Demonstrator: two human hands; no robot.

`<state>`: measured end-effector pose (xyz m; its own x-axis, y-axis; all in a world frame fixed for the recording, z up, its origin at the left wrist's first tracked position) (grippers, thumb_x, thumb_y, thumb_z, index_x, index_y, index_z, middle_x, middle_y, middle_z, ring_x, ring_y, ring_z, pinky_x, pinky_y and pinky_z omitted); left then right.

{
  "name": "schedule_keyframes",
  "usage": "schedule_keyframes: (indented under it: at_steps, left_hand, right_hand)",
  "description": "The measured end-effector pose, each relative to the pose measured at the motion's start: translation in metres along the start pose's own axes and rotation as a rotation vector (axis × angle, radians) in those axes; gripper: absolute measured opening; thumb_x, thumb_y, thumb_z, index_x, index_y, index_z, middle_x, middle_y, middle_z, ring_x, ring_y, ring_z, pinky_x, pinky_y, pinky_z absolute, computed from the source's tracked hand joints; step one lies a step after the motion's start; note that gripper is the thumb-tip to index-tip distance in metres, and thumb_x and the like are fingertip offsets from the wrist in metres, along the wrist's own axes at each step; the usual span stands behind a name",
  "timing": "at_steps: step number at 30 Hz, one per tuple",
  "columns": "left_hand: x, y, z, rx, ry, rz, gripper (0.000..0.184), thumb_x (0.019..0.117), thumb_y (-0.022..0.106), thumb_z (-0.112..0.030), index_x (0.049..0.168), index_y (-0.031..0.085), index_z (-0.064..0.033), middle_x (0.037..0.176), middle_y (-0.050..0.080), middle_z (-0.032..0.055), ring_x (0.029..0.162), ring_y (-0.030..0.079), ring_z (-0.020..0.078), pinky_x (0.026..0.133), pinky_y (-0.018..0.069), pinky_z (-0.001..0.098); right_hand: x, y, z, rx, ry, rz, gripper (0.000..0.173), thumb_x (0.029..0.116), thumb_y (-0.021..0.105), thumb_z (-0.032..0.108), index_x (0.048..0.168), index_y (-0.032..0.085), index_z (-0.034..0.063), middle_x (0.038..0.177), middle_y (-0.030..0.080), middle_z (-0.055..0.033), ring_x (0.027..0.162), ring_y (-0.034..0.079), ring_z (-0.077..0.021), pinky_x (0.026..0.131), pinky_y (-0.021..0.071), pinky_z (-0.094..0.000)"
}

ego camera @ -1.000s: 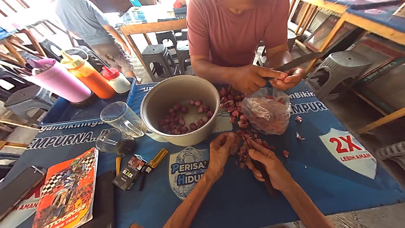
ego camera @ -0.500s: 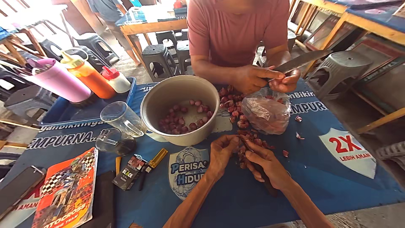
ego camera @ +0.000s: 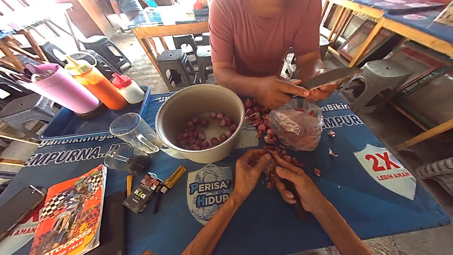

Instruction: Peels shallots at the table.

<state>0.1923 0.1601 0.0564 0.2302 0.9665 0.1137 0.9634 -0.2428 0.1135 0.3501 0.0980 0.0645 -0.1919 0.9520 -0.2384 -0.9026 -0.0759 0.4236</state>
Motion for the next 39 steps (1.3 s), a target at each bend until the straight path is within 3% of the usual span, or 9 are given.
schedule_keyframes:
  at_steps: [8,14,16,19,22,25,28,32,39]
  left_hand:
    - [0.004,-0.006,0.003,0.004,0.053,0.051,0.024,0.1037,0.053,-0.007,0.119,0.068,0.0046,0.094,0.074,0.0032,0.077,0.067,0.0044,0.069,0.0557,0.0198]
    - [0.009,-0.014,0.002,0.076,0.090,-0.123,0.025,0.1039,0.049,-0.008,0.114,0.068,0.0034,0.086,0.069,-0.0014,0.063,0.054,-0.0024,0.056,0.0430,0.0145]
    - [0.010,-0.015,0.002,0.076,0.080,-0.158,0.024,0.1034,0.049,-0.008,0.112,0.069,0.0030,0.085,0.069,-0.0020,0.063,0.054,-0.0026,0.057,0.0428,0.0144]
    - [0.011,-0.014,0.006,0.090,0.046,-0.181,0.023,0.1034,0.051,-0.009,0.112,0.069,0.0025,0.084,0.069,-0.0016,0.064,0.056,-0.0018,0.057,0.0438,0.0147]
    - [0.011,-0.015,0.007,0.117,0.031,-0.182,0.023,0.1030,0.051,-0.009,0.111,0.070,0.0020,0.084,0.070,-0.0016,0.065,0.056,-0.0021,0.058,0.0439,0.0147]
    - [0.011,-0.016,0.007,0.126,0.042,-0.192,0.023,0.1026,0.052,-0.009,0.110,0.070,0.0023,0.084,0.070,-0.0016,0.064,0.056,-0.0020,0.058,0.0438,0.0143]
    - [0.011,-0.016,0.007,0.131,0.036,-0.204,0.022,0.1026,0.052,-0.009,0.110,0.070,0.0021,0.083,0.069,-0.0015,0.065,0.057,-0.0017,0.059,0.0450,0.0145]
    - [0.012,-0.015,0.009,0.134,0.042,-0.211,0.022,0.1023,0.052,-0.009,0.110,0.070,0.0024,0.084,0.070,-0.0009,0.070,0.061,-0.0011,0.063,0.0478,0.0146]
    - [0.013,-0.015,0.011,0.142,0.046,-0.215,0.022,0.1017,0.053,-0.009,0.110,0.070,0.0022,0.084,0.070,-0.0006,0.070,0.061,-0.0009,0.063,0.0482,0.0152]
  right_hand:
    - [-0.002,-0.011,0.008,0.021,-0.034,0.008,0.056,0.1069,0.035,0.018,0.162,0.026,0.0181,0.070,0.055,0.0015,0.042,0.046,-0.0038,0.035,0.0402,-0.0166]
    - [-0.057,-0.065,0.037,-0.952,-0.401,-0.262,0.050,0.1019,0.053,0.024,0.150,0.051,0.0100,0.093,0.070,-0.0011,0.057,0.057,-0.0031,0.048,0.0497,-0.0216]
    - [-0.073,-0.102,0.042,-1.228,-0.435,-0.360,0.050,0.1005,0.053,0.031,0.147,0.057,0.0150,0.099,0.073,-0.0058,0.064,0.063,-0.0097,0.056,0.0549,-0.0311]
    - [-0.081,-0.134,0.041,-1.494,-0.425,-0.479,0.048,0.0981,0.051,0.034,0.142,0.063,0.0193,0.107,0.075,-0.0157,0.083,0.071,-0.0322,0.070,0.0543,-0.0553]
    - [-0.076,-0.146,0.031,-1.593,-0.415,-0.570,0.045,0.0973,0.052,0.031,0.139,0.067,0.0189,0.106,0.071,-0.0214,0.093,0.068,-0.0437,0.073,0.0511,-0.0622]
    - [-0.068,-0.140,0.026,-1.649,-0.479,-0.697,0.043,0.0974,0.054,0.028,0.136,0.068,0.0161,0.118,0.068,-0.0246,0.108,0.063,-0.0513,0.080,0.0486,-0.0675]
    - [-0.059,-0.101,0.023,-1.534,-0.625,-0.738,0.042,0.1001,0.054,0.026,0.132,0.068,0.0038,0.125,0.066,-0.0254,0.115,0.061,-0.0466,0.094,0.0487,-0.0603]
    - [-0.046,-0.038,-0.015,-1.323,-0.644,-0.471,0.040,0.0973,0.061,0.030,0.130,0.071,0.0106,0.126,0.068,-0.0144,0.116,0.065,-0.0299,0.095,0.0548,-0.0463]
    - [-0.011,-0.040,-0.014,-1.530,-0.597,-0.501,0.053,0.0996,0.054,0.039,0.143,0.061,0.0104,0.139,0.060,-0.0198,0.121,0.059,-0.0409,0.095,0.0518,-0.0521]
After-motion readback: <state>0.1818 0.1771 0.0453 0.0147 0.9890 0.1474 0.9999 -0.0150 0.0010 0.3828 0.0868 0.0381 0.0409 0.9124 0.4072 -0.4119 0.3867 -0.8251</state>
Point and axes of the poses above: each hand's wrist, its own x-axis towards the middle knuckle, its own y-axis out of the palm, z = x × y, the point moved 1 cm from there along x, towards the middle knuckle
